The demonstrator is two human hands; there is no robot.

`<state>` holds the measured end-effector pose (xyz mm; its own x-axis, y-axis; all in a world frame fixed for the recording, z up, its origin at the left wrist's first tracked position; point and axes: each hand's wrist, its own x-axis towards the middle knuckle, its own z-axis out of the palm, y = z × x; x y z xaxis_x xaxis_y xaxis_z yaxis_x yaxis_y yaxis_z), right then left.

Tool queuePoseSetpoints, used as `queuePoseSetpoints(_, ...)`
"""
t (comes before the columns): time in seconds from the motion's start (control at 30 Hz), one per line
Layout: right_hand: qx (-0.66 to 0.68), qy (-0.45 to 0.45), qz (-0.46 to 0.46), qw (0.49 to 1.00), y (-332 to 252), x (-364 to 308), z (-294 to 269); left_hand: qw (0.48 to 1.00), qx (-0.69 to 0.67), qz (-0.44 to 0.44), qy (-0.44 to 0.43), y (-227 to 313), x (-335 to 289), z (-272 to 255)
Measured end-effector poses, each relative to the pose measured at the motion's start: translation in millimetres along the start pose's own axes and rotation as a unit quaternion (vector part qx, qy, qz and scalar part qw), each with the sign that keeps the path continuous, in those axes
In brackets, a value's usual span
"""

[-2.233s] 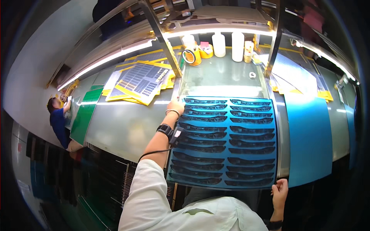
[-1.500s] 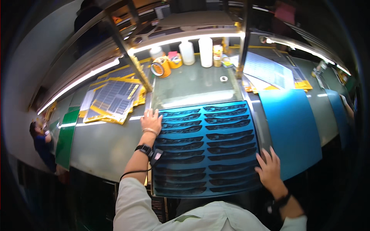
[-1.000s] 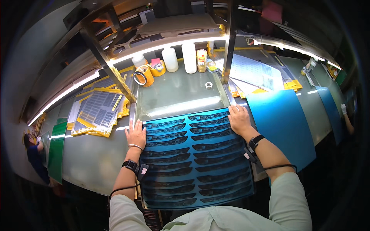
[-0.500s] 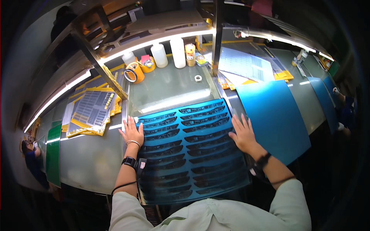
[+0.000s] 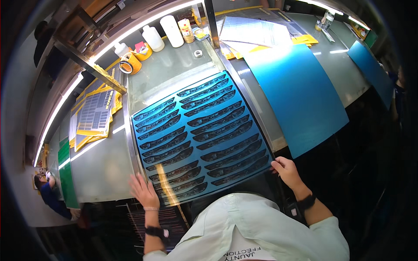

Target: Inspecting and sorting solar cell panels or electronic sheets on a lightbox within a fabrication facility.

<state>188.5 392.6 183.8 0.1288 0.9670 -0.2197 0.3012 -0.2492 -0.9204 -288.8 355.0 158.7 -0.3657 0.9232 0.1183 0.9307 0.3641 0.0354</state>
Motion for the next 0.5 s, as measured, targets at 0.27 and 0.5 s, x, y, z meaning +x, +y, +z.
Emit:
queuePoseSetpoints(0.27,0.149,-0.147,0.136,0.968,24.5,10.1,-4.0,0.846,-0.412,-0.335,-0.055,6.9,-93.5,3.9)
queuePoseSetpoints(0.5,0.301,-0.275,0.202,0.89,-4.4,46.0,-5.6,0.646,-0.676,-0.348,-0.065,-12.4,-81.1,1.1)
